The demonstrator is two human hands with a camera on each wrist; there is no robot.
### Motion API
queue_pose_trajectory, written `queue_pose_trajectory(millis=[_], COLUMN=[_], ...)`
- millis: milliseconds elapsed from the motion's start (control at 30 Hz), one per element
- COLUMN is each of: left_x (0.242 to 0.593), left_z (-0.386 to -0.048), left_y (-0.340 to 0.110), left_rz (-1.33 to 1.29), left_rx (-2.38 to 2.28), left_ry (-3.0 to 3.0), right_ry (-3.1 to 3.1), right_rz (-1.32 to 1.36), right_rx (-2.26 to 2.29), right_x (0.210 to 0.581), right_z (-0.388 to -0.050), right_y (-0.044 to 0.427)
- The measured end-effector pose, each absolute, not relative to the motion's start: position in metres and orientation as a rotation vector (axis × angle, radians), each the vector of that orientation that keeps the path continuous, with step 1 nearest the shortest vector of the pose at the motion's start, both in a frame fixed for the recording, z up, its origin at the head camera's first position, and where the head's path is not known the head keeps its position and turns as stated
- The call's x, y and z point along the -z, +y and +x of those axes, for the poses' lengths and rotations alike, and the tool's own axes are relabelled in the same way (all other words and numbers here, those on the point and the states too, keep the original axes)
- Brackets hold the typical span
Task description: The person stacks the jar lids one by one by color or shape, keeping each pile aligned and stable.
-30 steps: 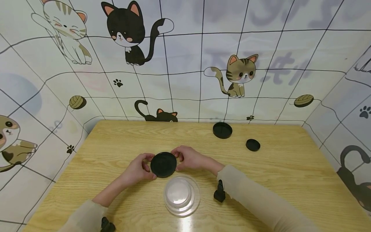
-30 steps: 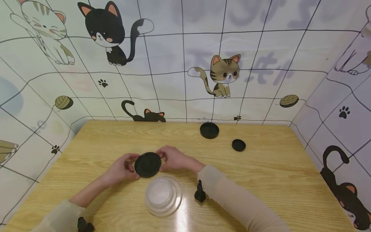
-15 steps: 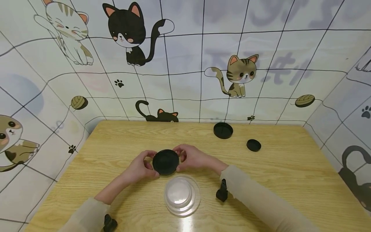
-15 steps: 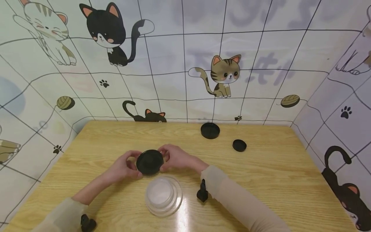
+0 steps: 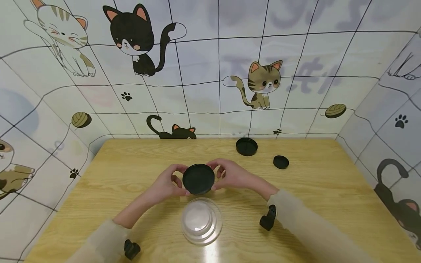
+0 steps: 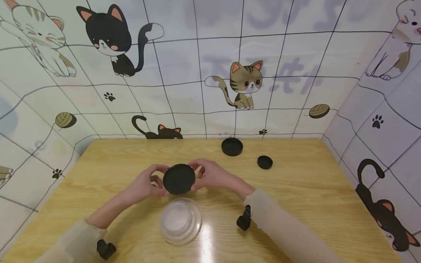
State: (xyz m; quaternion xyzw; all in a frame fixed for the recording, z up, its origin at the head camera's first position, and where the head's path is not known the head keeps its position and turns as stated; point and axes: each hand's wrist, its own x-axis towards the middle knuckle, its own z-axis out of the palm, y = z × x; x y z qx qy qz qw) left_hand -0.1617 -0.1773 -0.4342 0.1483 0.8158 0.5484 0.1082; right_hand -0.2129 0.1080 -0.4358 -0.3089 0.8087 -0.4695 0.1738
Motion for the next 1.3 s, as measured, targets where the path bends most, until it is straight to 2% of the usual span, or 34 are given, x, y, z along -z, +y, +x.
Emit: queue_pose_trajectory(millis=[633,1000,1300], left_x=[0.413,0.430,0.441], left_z=[-0.136,-0.113,-0.096], left_y=[-0.095,-0.050,-0.027], left_rz=[0.778,0.700,0.541], left_rx=[-1.565,-1.503,-1.641], left_ry=[2.349,2.347,2.222], right_ry=[2.431,2.477,2.456], right_rz=[-0.775,-0.780,-0.806], right_rx=[1.374,1.362,1.393], right_x=[0.414,0.426,0.436], right_z=[-0.150,-0.119,-0.105], right_y=[0.203,0.241,0.255])
